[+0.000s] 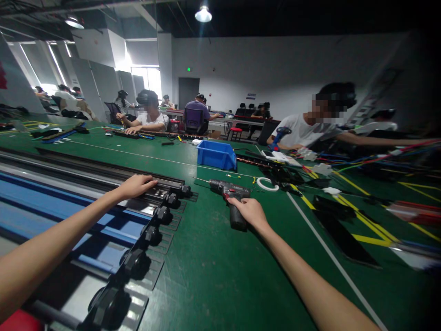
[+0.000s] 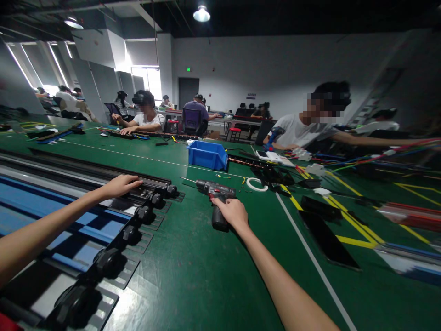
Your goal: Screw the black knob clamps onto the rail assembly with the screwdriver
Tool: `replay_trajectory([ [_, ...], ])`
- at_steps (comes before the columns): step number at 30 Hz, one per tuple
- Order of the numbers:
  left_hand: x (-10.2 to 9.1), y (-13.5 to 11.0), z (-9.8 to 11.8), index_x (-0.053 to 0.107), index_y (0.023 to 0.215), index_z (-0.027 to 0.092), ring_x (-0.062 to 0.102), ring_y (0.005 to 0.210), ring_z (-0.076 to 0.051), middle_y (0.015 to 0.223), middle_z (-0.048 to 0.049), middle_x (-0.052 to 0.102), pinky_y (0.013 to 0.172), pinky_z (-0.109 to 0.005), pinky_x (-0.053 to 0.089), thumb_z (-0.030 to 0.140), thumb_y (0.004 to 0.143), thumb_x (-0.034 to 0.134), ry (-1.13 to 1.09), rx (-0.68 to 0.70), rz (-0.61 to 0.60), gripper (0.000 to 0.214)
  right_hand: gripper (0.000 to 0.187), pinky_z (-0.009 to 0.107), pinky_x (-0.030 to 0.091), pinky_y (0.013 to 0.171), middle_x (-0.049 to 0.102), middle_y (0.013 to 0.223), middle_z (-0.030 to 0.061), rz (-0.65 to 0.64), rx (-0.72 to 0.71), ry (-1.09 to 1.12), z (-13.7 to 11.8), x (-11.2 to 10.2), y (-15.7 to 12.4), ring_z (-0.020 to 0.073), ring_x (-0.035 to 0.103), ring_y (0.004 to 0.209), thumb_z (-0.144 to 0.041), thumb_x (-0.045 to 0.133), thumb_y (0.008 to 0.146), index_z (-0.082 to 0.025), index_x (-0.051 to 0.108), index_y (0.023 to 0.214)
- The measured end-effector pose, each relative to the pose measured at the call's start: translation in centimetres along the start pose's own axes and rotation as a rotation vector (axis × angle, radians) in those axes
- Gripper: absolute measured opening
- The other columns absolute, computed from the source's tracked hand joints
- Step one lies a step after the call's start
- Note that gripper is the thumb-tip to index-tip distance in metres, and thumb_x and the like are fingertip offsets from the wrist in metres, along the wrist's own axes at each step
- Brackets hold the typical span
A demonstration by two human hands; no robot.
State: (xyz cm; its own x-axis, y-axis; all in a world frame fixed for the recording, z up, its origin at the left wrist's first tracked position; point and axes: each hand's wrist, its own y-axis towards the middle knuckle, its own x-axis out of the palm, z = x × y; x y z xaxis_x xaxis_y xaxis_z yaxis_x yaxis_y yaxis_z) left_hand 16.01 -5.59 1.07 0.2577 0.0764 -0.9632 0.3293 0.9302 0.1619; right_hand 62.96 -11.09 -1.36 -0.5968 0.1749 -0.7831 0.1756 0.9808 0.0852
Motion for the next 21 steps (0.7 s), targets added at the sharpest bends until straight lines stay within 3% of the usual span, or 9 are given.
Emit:
replay_trajectory([
  [3,-0.1,0.0,0.1,0.066,0.089,0.022,0.063,0.078,-0.024,0.082,-0.0061,0.07,0.071,-0.029,0.039,0.065,0.094,0.034,-0.007,-0.004,-0.002,0.054,0.055,0.026,0.028,0.047,0.052,0.051,0.0007,0.167,-0.045,0.328,-0.3,0.4,-1.5,0.0149,0.048,0.05,-0.067,0.069,0.072,-0.019,0.052,0.05],
  [6,-0.1,-0.1,0.3,0.065,0.086,0.022,0.063,0.077,-0.024,0.081,-0.0057,0.069,0.071,-0.029,0.038,0.064,0.094,0.034,-0.012,0.005,-0.002,0.053,0.04,0.025,0.042,0.052,0.064,0.066,0.0017,0.269,-0.098,0.865,-2.0,0.2,-2.6,0.0166,0.057,0.059,-0.055,0.076,0.071,-0.017,0.064,0.072],
  [8,-0.1,-0.1,0.2,0.065,0.085,0.023,0.063,0.077,-0.024,0.08,-0.0055,0.069,0.071,-0.029,0.038,0.064,0.094,0.034,-0.014,0.011,-0.001,0.052,0.041,0.03,0.053,0.062,0.072,0.093,0.0056,0.15,-0.107,1.261,-3.5,-0.7,-2.9,0.0204,0.066,0.074,-0.052,0.074,0.074,-0.018,0.068,0.097],
  [11,0.0,0.0,0.1,0.064,0.085,0.023,0.063,0.075,-0.024,0.079,-0.0054,0.069,0.071,-0.029,0.038,0.064,0.094,0.035,-0.016,0.007,0.001,0.051,0.047,0.032,0.057,0.065,0.069,0.119,0.0084,-0.29,-0.064,1.637,-5.4,-2.5,-3.2,0.0189,0.069,0.079,-0.053,0.067,0.082,-0.024,0.061,0.118],
  [12,0.1,0.0,0.0,0.064,0.085,0.023,0.063,0.074,-0.024,0.079,-0.0053,0.069,0.071,-0.029,0.038,0.064,0.094,0.035,-0.015,0.006,0.001,0.051,0.046,0.03,0.057,0.063,0.068,0.121,0.0086,-0.405,-0.051,1.696,-5.7,-3.1,-3.3,0.0168,0.068,0.076,-0.051,0.065,0.084,-0.026,0.059,0.122],
  [14,0.1,0.0,-0.1,0.063,0.084,0.023,0.062,0.074,-0.024,0.078,-0.0049,0.069,0.07,-0.029,0.038,0.064,0.094,0.034,-0.012,0.004,-0.002,0.051,0.044,0.028,0.057,0.061,0.069,0.119,0.0076,-0.5,-0.049,1.775,-6.0,-4.0,-3.3,0.0134,0.065,0.07,-0.046,0.061,0.089,-0.028,0.055,0.128],
  [18,0.0,0.0,-0.1,0.061,0.082,0.023,0.062,0.073,-0.024,0.075,-0.0041,0.067,0.069,-0.029,0.038,0.065,0.094,0.033,-0.007,0.001,-0.003,0.052,0.036,0.027,0.058,0.064,0.07,0.116,0.0049,-0.455,-0.074,1.829,-5.6,-5.5,-2.9,0.0136,0.065,0.075,-0.034,0.059,0.09,-0.025,0.057,0.124],
  [21,-0.1,-0.1,0.1,0.063,0.084,0.023,0.062,0.074,-0.024,0.076,-0.0044,0.067,0.069,-0.029,0.038,0.066,0.093,0.034,-0.007,-0.004,-0.003,0.053,0.032,0.026,0.058,0.065,0.068,0.118,0.0057,-0.416,-0.094,1.798,-5.2,-7.1,-2.2,0.0143,0.065,0.08,-0.035,0.059,0.088,-0.021,0.06,0.117],
])
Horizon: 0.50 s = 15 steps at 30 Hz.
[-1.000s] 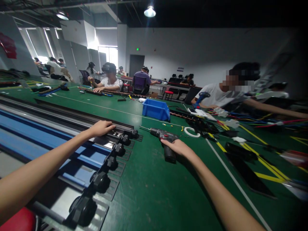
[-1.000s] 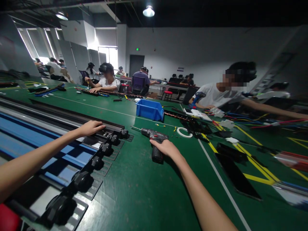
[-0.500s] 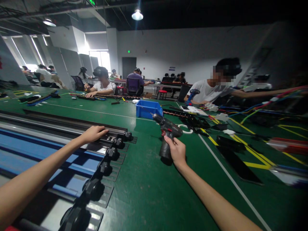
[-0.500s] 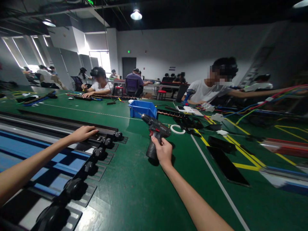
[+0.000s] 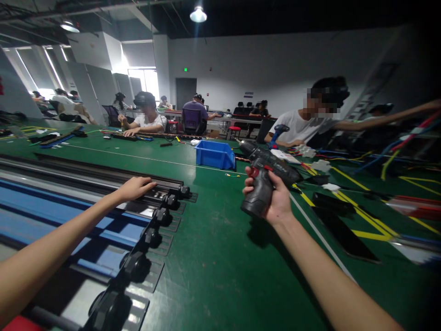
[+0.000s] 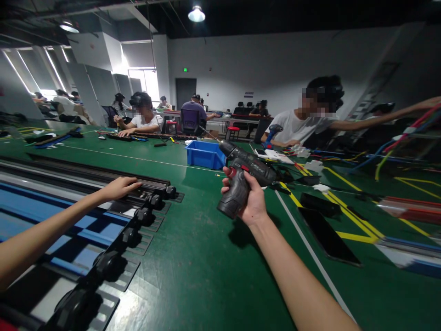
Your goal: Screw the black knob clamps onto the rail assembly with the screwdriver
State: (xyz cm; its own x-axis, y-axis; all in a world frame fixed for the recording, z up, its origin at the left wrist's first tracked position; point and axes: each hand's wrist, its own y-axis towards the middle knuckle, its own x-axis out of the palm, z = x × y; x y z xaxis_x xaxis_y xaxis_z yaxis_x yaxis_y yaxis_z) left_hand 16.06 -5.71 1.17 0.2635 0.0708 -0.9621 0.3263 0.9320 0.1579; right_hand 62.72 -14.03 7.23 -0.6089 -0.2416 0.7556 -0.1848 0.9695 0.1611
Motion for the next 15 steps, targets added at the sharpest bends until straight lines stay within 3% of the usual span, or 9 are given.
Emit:
replay_trajectory([
  [4,-0.2,-0.1,0.2,0.065,0.085,0.022,0.062,0.075,-0.024,0.078,-0.0054,0.068,0.07,-0.029,0.039,0.066,0.093,0.034,-0.005,-0.006,-0.008,0.054,0.036,0.026,0.056,0.063,0.069,0.109,0.0064,0.044,-0.077,-0.221,-2.0,0.2,-0.1,0.0158,0.063,0.081,-0.049,0.055,0.088,-0.021,0.065,0.107],
  [9,-0.4,-0.1,0.6,0.066,0.085,0.022,0.063,0.075,-0.024,0.077,-0.0058,0.069,0.07,-0.029,0.041,0.065,0.091,0.037,-0.027,-0.027,-0.012,0.053,0.054,0.038,0.054,0.075,0.068,0.111,0.0087,0.137,-0.212,-0.529,-3.3,1.1,-0.7,0.0243,0.063,0.102,-0.064,0.038,0.091,-0.023,0.068,0.109],
  [12,-0.5,-0.1,0.7,0.066,0.083,0.022,0.063,0.075,-0.024,0.076,-0.0056,0.069,0.071,-0.029,0.041,0.065,0.091,0.037,-0.019,-0.036,-0.008,0.053,0.063,0.042,0.053,0.08,0.067,0.117,0.0097,0.138,-0.246,-0.587,-3.9,1.5,-0.8,0.0274,0.061,0.112,-0.069,0.033,0.089,-0.023,0.068,0.114],
  [15,-0.4,-0.1,0.8,0.067,0.086,0.022,0.064,0.076,-0.025,0.077,-0.0054,0.07,0.072,-0.03,0.041,0.064,0.091,0.037,-0.002,-0.031,-0.005,0.052,0.06,0.043,0.053,0.079,0.068,0.114,0.0098,0.156,-0.257,-0.571,-4.3,1.3,-0.6,0.0283,0.06,0.112,-0.068,0.036,0.089,-0.023,0.07,0.11],
])
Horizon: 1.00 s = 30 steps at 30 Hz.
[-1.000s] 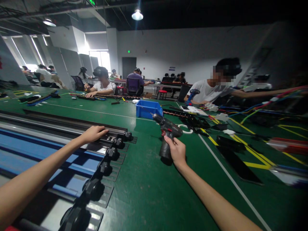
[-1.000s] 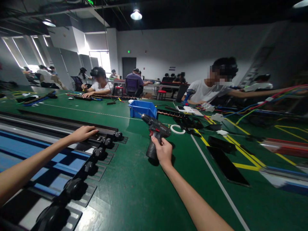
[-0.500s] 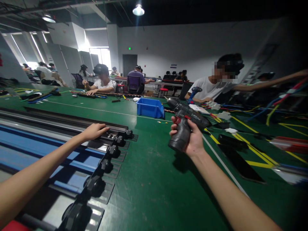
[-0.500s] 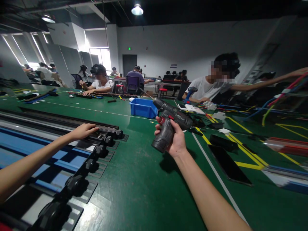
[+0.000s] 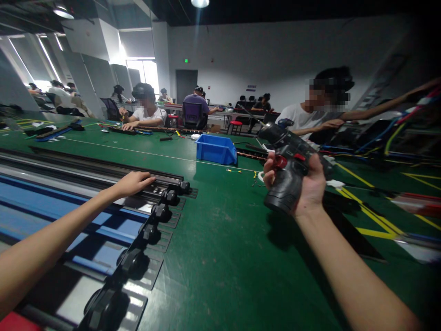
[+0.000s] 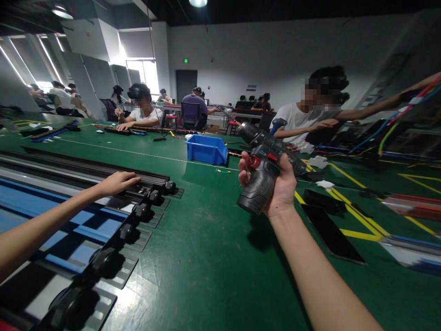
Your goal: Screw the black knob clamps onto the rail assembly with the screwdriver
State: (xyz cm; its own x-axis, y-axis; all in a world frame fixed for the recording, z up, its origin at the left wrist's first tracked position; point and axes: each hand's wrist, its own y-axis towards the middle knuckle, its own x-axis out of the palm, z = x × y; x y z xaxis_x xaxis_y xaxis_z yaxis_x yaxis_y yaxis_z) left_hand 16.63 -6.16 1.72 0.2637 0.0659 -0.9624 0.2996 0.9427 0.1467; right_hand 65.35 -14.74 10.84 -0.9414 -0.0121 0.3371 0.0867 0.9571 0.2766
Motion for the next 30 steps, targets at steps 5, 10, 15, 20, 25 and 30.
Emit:
replay_trajectory([
  [5,-0.6,0.3,0.5,0.067,0.087,0.02,0.064,0.083,-0.025,0.085,-0.0084,0.07,0.08,-0.033,0.042,0.058,0.095,0.034,0.112,0.103,0.003,0.051,0.04,0.031,0.055,0.067,0.068,0.1,0.0083,-0.068,0.102,0.233,1.9,-0.4,1.1,0.0208,0.063,0.092,-0.054,0.048,0.092,-0.02,0.068,0.1],
  [10,-1.7,1.6,4.0,0.068,0.097,0.019,0.065,0.088,-0.025,0.092,-0.009,0.071,0.082,-0.033,0.042,0.053,0.093,0.041,0.059,0.179,0.032,0.043,0.022,0.022,0.055,0.06,0.064,0.089,0.0065,-0.132,0.345,0.416,6.3,0.5,2.4,0.0151,0.062,0.078,-0.036,0.06,0.089,-0.015,0.065,0.092],
  [15,0.3,2.9,9.3,0.061,0.106,0.02,0.066,0.078,-0.024,0.087,-0.0067,0.072,0.068,-0.031,0.043,0.059,0.094,0.04,-0.159,0.071,0.041,0.046,0.012,0.022,0.058,0.068,0.065,0.087,0.0072,-0.104,0.534,0.45,11.2,0.4,2.6,0.0147,0.064,0.078,-0.024,0.061,0.086,-0.013,0.065,0.087],
  [20,2.9,3.0,10.9,0.049,0.126,0.022,0.069,0.086,-0.027,0.097,-0.009,0.074,0.069,-0.032,0.044,0.055,0.091,0.049,-0.169,0.053,0.052,0.048,0.02,0.025,0.059,0.068,0.068,0.087,0.0099,-0.143,0.708,0.381,13.6,-0.8,2.2,0.0159,0.066,0.073,-0.029,0.057,0.088,-0.012,0.067,0.09],
  [25,3.6,2.9,10.4,0.051,0.116,0.024,0.069,0.083,-0.028,0.092,-0.0072,0.073,0.066,-0.032,0.042,0.058,0.09,0.049,-0.094,-0.004,0.063,0.043,0.022,0.024,0.059,0.07,0.069,0.091,0.011,-0.175,0.746,0.423,13.8,-1.3,2.5,0.0152,0.067,0.075,-0.03,0.057,0.089,-0.01,0.067,0.093],
  [30,3.6,3.1,10.6,0.062,0.087,0.023,0.067,0.075,-0.027,0.077,-0.0073,0.07,0.06,-0.032,0.034,0.058,0.094,0.041,0.051,-0.004,0.003,0.041,0.023,0.02,0.058,0.067,0.069,0.088,0.0106,-0.231,0.806,0.399,13.9,-1.2,2.5,0.0145,0.067,0.076,-0.031,0.058,0.09,-0.01,0.067,0.091],
])
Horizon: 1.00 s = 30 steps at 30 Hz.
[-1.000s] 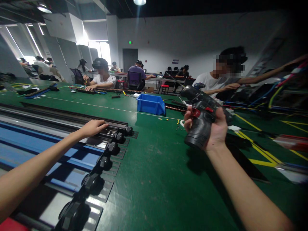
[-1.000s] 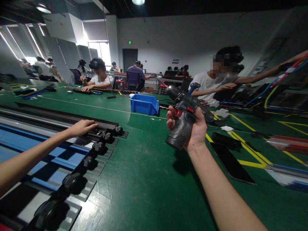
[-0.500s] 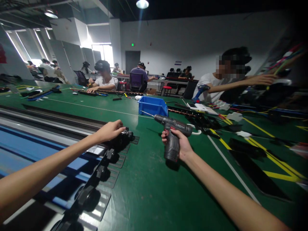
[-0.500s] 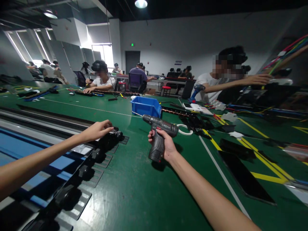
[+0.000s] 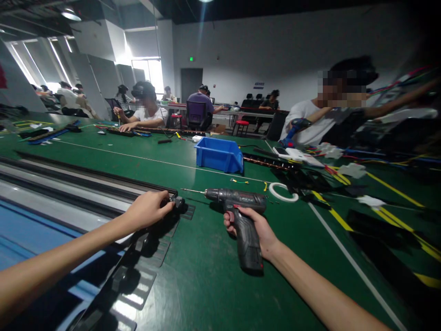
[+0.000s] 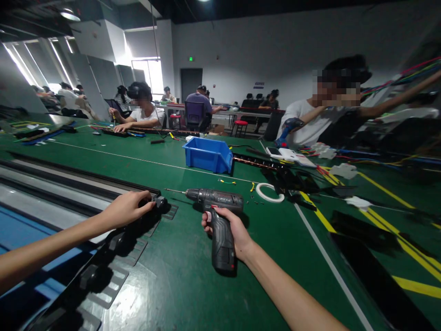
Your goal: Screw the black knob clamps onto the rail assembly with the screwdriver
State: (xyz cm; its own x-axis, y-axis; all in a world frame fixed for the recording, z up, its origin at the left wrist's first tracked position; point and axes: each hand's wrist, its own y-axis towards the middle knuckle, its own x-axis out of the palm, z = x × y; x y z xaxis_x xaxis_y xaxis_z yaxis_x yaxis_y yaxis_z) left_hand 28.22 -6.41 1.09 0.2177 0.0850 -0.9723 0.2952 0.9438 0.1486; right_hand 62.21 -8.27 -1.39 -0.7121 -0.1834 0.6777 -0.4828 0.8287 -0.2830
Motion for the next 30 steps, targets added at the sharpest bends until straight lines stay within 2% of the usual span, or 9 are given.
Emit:
replay_trajectory([
  [6,-0.34,-0.04,0.19,0.069,0.09,0.025,0.068,0.078,-0.028,0.081,-0.0087,0.073,0.061,-0.033,0.033,0.055,0.095,0.039,-0.001,0.048,-0.026,0.043,0.02,0.019,0.058,0.064,0.067,0.085,0.0099,-0.028,-0.004,-0.029,0.11,0.1,-0.17,0.0143,0.066,0.074,-0.028,0.058,0.088,-0.01,0.067,0.089],
  [9,-0.41,-0.12,0.2,0.07,0.088,0.024,0.068,0.076,-0.028,0.079,-0.0086,0.073,0.061,-0.033,0.034,0.055,0.095,0.039,0.006,0.049,-0.025,0.044,0.022,0.019,0.057,0.061,0.066,0.083,0.0103,-0.022,-0.006,-0.053,0.06,0.22,-0.36,0.014,0.065,0.071,-0.028,0.056,0.088,-0.009,0.067,0.089],
  [14,-0.3,-0.04,0.21,0.068,0.085,0.024,0.067,0.074,-0.027,0.077,-0.0084,0.072,0.062,-0.034,0.035,0.055,0.096,0.036,0.047,0.052,-0.033,0.046,0.024,0.02,0.057,0.064,0.066,0.083,0.0111,-0.024,0.019,-0.064,0.12,0.19,-0.59,0.0147,0.065,0.074,-0.027,0.055,0.089,-0.008,0.068,0.09],
  [21,0.22,0.04,0.08,0.065,0.083,0.022,0.065,0.09,-0.03,0.092,-0.0127,0.072,0.079,-0.04,0.041,0.052,0.098,0.032,0.153,0.126,-0.018,0.047,0.022,0.021,0.058,0.073,0.064,0.088,0.0104,-0.052,0.013,-0.063,0.42,0.07,-0.36,0.015,0.065,0.079,-0.026,0.058,0.087,-0.007,0.068,0.09],
  [30,0.22,-0.63,0.89,0.066,0.095,0.019,0.064,0.094,-0.029,0.098,-0.0127,0.071,0.084,-0.041,0.041,0.048,0.101,0.027,0.272,0.091,0.004,0.049,0.023,0.022,0.058,0.071,0.065,0.088,0.0102,-0.055,0.012,-0.063,0.46,-0.43,-0.17,0.0161,0.065,0.081,-0.027,0.058,0.087,-0.007,0.069,0.09],
])
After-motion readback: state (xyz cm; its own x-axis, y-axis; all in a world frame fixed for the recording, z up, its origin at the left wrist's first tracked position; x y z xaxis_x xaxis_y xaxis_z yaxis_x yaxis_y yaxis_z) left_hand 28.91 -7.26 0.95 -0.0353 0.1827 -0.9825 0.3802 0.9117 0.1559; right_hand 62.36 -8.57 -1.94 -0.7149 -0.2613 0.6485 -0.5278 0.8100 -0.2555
